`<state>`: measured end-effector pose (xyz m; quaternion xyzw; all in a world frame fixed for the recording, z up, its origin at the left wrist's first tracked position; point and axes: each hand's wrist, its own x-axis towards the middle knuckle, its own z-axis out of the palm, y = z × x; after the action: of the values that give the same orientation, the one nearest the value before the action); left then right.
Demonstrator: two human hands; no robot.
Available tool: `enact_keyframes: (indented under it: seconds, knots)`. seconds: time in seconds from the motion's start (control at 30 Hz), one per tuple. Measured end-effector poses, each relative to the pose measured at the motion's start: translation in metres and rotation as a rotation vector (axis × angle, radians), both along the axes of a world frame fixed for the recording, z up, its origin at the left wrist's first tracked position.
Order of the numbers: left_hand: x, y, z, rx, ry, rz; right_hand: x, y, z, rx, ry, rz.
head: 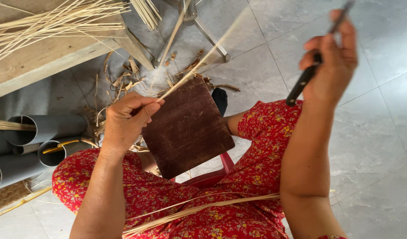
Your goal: The person sits on a low stool with a wooden board on their lap and splits thin bamboo strips into narrower pieces using a knife. They pull finished strips across their lap into a growing bundle and reach to a pile of raw bamboo strips beside them to continue.
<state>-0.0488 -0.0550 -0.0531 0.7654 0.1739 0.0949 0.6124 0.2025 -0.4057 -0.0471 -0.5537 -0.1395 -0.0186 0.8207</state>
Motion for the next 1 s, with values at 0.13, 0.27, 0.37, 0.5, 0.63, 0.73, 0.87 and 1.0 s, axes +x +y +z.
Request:
enact_keyframes:
  seconds: [0.13,0.27,0.37,0.5,0.63,0.73,0.87,1.0]
  knots:
    - [0.005,-0.002,-0.002,-0.001,-0.036,0.033,-0.006,0.01,0.005,-0.067,-0.082,-0.041]
    - [0.011,-0.015,-0.002,-0.024,-0.037,0.017,-0.057,0.065,-0.003,-0.504,0.148,0.356]
    - [0.015,-0.023,0.0,-0.003,-0.028,-0.003,-0.093,0.11,-0.014,-0.601,0.03,0.703]
    - [0.017,-0.03,0.001,0.091,-0.044,-0.028,-0.107,0.127,-0.019,-0.546,-0.017,0.719]
    - [0.015,-0.029,0.001,0.063,-0.067,-0.025,-0.09,0.119,-0.021,-0.511,0.027,0.59]
    - [0.013,-0.029,0.0,0.063,-0.056,-0.004,-0.083,0.108,-0.017,-0.433,0.055,0.491]
    - [0.013,-0.028,0.0,0.048,-0.014,0.041,-0.089,0.102,-0.008,-0.453,0.089,0.53]
    - [0.014,-0.026,0.001,-0.04,0.022,0.097,-0.105,0.109,-0.004,-0.472,0.148,0.76]
